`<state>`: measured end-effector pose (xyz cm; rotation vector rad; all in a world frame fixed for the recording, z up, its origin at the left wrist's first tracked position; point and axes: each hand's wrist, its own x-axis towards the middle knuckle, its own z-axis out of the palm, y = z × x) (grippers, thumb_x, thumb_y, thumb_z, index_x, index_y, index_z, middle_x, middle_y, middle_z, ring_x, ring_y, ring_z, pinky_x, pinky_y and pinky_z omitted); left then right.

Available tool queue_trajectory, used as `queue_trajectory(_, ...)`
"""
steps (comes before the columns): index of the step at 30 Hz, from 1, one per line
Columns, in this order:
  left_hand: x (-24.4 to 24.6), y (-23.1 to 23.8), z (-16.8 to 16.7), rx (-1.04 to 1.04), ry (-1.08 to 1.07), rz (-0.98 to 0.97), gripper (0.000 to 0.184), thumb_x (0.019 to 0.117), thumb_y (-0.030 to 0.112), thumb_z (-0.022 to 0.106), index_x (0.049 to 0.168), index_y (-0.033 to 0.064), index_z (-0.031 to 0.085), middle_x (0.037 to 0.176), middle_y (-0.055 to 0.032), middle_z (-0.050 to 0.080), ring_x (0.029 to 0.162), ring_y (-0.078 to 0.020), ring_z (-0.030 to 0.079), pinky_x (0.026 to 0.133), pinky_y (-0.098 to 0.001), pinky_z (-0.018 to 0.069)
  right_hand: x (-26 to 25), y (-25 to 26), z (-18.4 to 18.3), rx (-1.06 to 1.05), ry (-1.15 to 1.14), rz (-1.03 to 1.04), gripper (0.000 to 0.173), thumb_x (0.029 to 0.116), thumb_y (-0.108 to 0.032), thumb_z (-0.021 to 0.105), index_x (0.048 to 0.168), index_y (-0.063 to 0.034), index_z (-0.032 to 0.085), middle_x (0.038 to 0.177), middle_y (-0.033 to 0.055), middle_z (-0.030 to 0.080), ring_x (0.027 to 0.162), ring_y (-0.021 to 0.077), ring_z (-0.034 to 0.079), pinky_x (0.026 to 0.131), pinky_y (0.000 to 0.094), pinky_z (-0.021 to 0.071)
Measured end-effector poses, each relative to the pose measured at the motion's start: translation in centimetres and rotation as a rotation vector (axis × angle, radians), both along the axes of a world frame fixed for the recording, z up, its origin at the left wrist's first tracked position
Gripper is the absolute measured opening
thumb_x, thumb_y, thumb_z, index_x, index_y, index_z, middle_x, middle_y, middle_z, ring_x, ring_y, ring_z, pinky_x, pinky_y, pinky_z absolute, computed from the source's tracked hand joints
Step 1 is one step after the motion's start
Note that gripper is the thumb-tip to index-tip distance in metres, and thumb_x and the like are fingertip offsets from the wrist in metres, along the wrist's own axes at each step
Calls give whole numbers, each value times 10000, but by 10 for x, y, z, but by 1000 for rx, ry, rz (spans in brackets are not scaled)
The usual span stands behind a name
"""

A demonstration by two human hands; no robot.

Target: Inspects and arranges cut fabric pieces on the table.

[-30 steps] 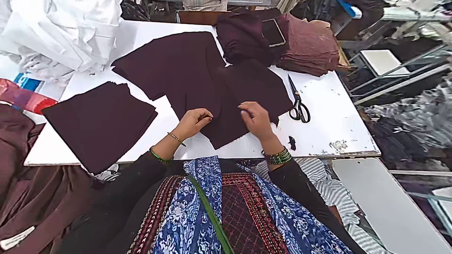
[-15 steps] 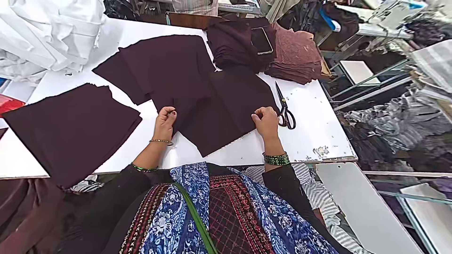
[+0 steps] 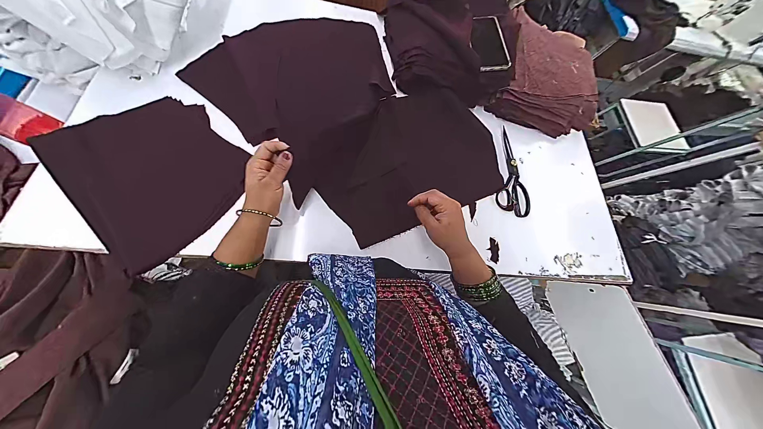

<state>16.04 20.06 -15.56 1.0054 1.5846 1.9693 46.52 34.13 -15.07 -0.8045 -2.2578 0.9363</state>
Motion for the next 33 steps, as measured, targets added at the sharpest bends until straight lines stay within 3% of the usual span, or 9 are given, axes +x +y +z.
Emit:
queue_trajectory(4,9,0,-2,41,62,-116,151,1009,16,498,1080,106,596,886,169,652,820,69,632,793,-161,542,-30,-25,-20,301,-112,288,223,905,-144,668,1062,-39,785,1095,161,734,1050,348,680,874,535,517)
queue_trajectory(9,14,0,10,65,120,-150,160,981,-9,537,1076,18,664,912,133,697,835,74,648,810,-146,543,-55,-31,-22,369,-111,275,192,951,-97,607,976,-42,789,1061,145,741,1025,354,684,852,562,486)
queue_trajectory(12,18,-2,14,81,141,-145,153,962,-4,562,1054,-6,684,948,104,700,852,73,643,814,-143,539,-55,-27,-8,287,-28,300,221,963,-92,580,996,-24,788,1100,146,748,1067,325,689,941,565,462)
queue_trajectory(18,19,-7,30,112,304,-158,137,954,16,600,992,-57,709,1071,-39,692,1042,1,628,957,-184,503,-64,-16,32,319,-57,582,230,960,-128,580,948,-48,794,1011,97,772,1013,249,716,979,495,484)
queue_trajectory(21,22,-10,37,51,309,-161,131,957,25,609,1001,-45,711,959,8,702,886,60,633,850,-140,521,-76,-16,50,229,-305,763,249,998,-102,544,993,1,770,942,157,749,926,301,718,851,508,528)
queue_trajectory(23,28,-13,41,5,274,-161,108,957,13,627,1000,-45,708,898,30,694,798,72,615,780,-126,517,-83,-26,53,276,-195,731,231,997,-76,542,979,21,751,886,171,728,858,307,718,777,478,554)
queue_trajectory(26,42,-18,50,-27,181,-183,59,915,-29,670,947,-12,717,836,59,699,742,68,620,728,-130,526,-92,-45,65,367,131,634,206,983,-108,591,935,15,749,831,118,706,782,180,678,734,278,546)
queue_trajectory(29,57,-24,61,20,111,-265,128,922,-74,633,896,20,716,802,79,703,692,65,620,668,-131,530,-97,-57,80,367,302,441,160,944,-114,658,892,26,715,799,96,687,724,96,642,691,201,529)
queue_trajectory(33,68,-29,70,70,96,-288,209,981,-45,537,911,28,720,822,89,706,732,65,630,701,-140,537,-98,-55,84,271,402,307,125,935,-96,665,887,19,652,695,19,600,590,-15,521,573,116,444)
